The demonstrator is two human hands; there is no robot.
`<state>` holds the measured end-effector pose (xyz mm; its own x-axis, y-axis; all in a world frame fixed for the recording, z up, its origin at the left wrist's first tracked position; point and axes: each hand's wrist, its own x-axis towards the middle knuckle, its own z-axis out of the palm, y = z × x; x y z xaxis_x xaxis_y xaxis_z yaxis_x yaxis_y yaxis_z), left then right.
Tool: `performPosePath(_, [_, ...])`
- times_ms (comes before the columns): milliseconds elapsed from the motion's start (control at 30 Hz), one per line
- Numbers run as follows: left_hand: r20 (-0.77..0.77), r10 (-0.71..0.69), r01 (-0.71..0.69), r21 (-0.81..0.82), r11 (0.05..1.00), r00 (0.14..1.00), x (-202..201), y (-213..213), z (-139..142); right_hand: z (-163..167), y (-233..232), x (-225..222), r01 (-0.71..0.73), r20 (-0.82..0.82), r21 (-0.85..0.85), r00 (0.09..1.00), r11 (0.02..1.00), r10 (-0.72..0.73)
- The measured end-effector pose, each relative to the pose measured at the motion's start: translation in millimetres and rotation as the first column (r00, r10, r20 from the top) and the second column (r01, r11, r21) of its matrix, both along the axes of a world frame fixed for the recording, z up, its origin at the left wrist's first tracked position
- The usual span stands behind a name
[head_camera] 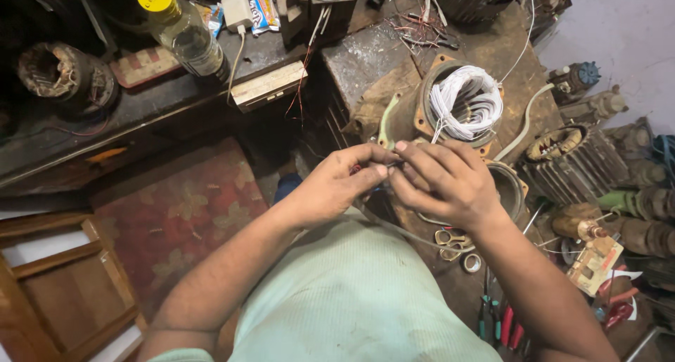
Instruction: The person strips insulation from several colored wires, twists the exposed ends together, and wraps the connection with black electrical tape. They then use pliers to cut a white wire and continue preparing the wire ends for connection.
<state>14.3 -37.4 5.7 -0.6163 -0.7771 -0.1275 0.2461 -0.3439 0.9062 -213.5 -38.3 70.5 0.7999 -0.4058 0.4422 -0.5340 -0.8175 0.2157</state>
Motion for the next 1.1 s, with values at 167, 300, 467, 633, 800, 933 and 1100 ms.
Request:
performPosePath(167, [0.182, 0.350, -0.200, -0.551, 0.810, 0.919, -5, 15, 11, 13, 0, 7, -0.149, 0.007, -0.018, 0.989, 0.989, 0.150])
performPosePath(300, [0.225, 0.455, -0.187, -0.694, 0.695, 0.861, -13, 27, 17, 18, -9, 14, 0.238, 0.079, 0.472, 0.947, 0.849, -0.310])
performPosePath(467, [0.229, 0.618, -0.125, -0.872, 0.474, 0.752, -18, 27, 13, 6, -41, 17, 0.352, -0.016, 0.643, 0.894, 0.680, -0.448])
performPosePath(633, [0.205, 0.692, -0.068, -0.936, 0.346, 0.692, -26, 26, 5, 7, -35, 16, 0.367, 0.027, 0.650, 0.864, 0.665, -0.503])
performPosePath(800, [0.192, 0.383, -0.229, -0.540, 0.810, 0.904, -19, 13, -3, 18, 4, 11, -0.035, 0.446, 0.680, 0.813, 0.733, -0.374])
performPosePath(933, [-0.004, -0.007, 0.008, 0.160, 0.987, 1.000, -6, 0, -4, 3, 10, 2, 0.053, 0.183, 0.265, 0.978, 0.963, -0.104])
performPosePath(1100, [0.233, 0.243, -0.108, -0.476, 0.873, 0.942, -2, 7, 8, -7, 8, -3, -0.108, 0.070, -0.060, 0.991, 0.992, 0.112])
